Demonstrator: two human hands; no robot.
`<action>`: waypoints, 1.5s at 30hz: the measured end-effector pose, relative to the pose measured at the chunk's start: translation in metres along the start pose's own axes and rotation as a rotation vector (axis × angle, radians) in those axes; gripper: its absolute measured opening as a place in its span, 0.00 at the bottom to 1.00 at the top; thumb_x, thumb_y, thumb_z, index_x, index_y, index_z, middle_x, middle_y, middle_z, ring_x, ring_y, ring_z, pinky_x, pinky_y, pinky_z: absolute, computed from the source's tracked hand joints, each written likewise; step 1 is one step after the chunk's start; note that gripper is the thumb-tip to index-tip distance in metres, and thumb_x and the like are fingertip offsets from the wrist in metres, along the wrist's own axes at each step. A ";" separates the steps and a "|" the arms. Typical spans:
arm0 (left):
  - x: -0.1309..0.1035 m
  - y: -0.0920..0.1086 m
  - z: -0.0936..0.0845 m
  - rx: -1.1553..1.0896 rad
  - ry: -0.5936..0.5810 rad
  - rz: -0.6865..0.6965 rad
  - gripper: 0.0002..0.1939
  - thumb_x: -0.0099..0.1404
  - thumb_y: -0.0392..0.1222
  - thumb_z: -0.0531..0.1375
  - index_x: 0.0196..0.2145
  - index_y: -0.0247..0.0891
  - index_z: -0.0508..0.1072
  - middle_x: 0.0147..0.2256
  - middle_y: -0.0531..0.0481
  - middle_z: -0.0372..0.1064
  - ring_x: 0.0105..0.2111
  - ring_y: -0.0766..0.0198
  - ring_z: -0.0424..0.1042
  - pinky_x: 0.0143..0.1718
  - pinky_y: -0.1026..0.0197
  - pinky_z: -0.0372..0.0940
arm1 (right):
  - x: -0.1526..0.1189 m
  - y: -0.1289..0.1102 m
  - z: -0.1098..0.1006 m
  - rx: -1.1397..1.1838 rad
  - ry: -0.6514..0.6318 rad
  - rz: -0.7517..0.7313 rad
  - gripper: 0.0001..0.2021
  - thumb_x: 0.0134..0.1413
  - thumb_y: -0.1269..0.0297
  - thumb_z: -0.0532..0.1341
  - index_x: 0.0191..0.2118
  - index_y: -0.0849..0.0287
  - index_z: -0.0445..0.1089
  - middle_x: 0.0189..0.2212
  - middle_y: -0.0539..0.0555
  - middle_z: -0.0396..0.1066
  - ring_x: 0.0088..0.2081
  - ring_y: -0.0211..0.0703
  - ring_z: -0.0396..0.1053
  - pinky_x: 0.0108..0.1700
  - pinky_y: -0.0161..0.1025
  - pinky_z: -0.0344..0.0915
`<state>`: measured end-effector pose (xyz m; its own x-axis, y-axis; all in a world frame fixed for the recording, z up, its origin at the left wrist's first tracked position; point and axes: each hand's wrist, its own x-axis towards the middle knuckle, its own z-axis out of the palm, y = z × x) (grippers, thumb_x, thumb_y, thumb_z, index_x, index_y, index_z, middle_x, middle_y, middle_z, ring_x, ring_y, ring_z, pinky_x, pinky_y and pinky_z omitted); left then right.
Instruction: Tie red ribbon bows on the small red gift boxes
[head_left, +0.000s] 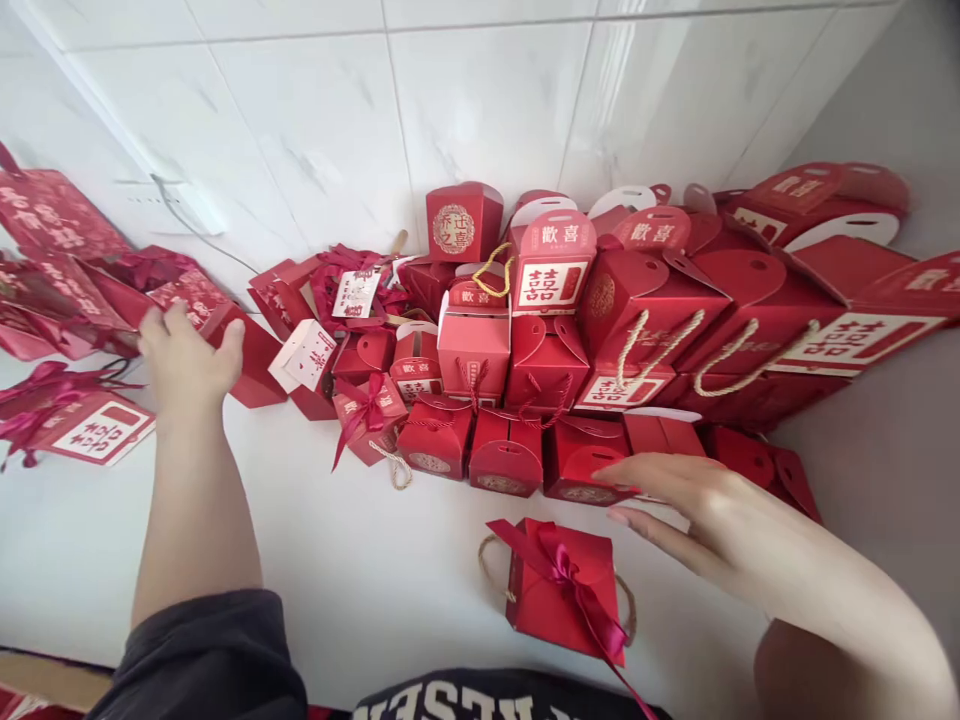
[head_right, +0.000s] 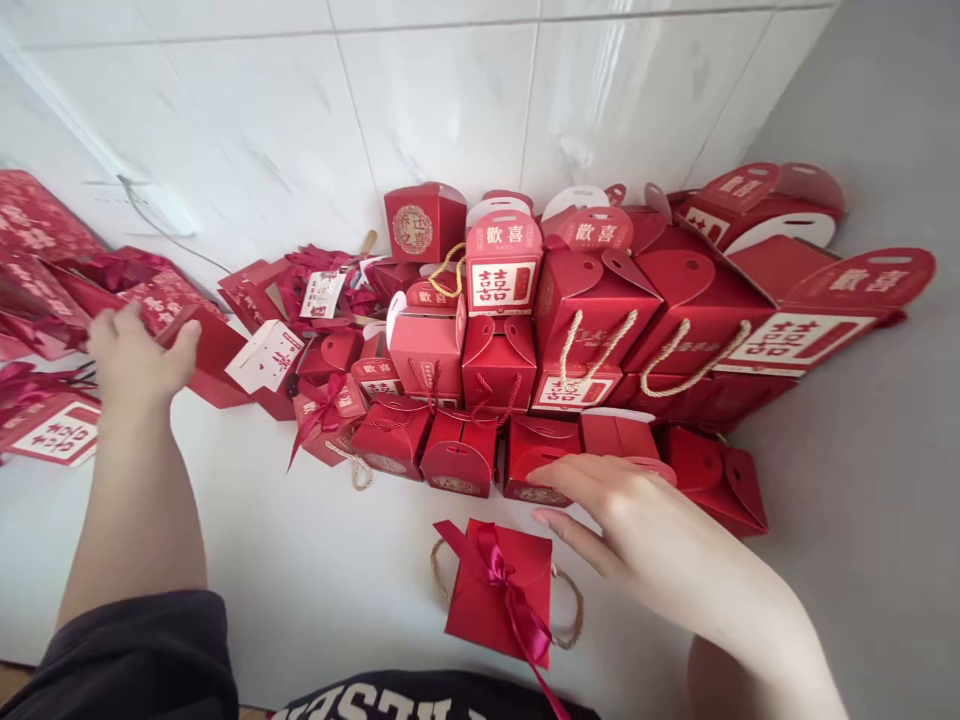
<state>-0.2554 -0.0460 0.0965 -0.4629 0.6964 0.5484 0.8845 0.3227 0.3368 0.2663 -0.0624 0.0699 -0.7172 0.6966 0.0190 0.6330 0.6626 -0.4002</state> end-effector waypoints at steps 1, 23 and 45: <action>-0.004 0.011 -0.001 -0.005 0.078 0.034 0.34 0.67 0.52 0.58 0.62 0.27 0.57 0.64 0.36 0.48 0.65 0.42 0.44 0.65 0.40 0.43 | -0.003 -0.003 0.002 0.016 -0.022 0.009 0.17 0.66 0.54 0.53 0.56 0.50 0.66 0.49 0.55 0.73 0.47 0.49 0.74 0.46 0.45 0.72; -0.165 0.200 0.062 -0.726 -1.408 0.957 0.11 0.60 0.48 0.64 0.33 0.37 0.73 0.25 0.56 0.54 0.25 0.70 0.55 0.29 0.65 0.54 | -0.070 -0.037 0.103 1.051 -0.049 0.518 0.16 0.61 0.47 0.59 0.40 0.57 0.65 0.14 0.42 0.64 0.12 0.30 0.55 0.14 0.27 0.53; -0.197 0.219 0.047 -0.227 -1.050 0.722 0.32 0.51 0.73 0.59 0.17 0.39 0.61 0.17 0.54 0.61 0.18 0.67 0.54 0.23 0.62 0.42 | -0.012 0.016 0.082 0.959 -0.025 0.207 0.17 0.62 0.53 0.59 0.27 0.57 0.57 0.18 0.44 0.61 0.19 0.34 0.62 0.24 0.32 0.59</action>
<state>0.0319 -0.0822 0.0259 0.4706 0.8667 -0.1655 0.8363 -0.3783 0.3969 0.2614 -0.0826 -0.0115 -0.6316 0.7607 -0.1500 0.2495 0.0163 -0.9682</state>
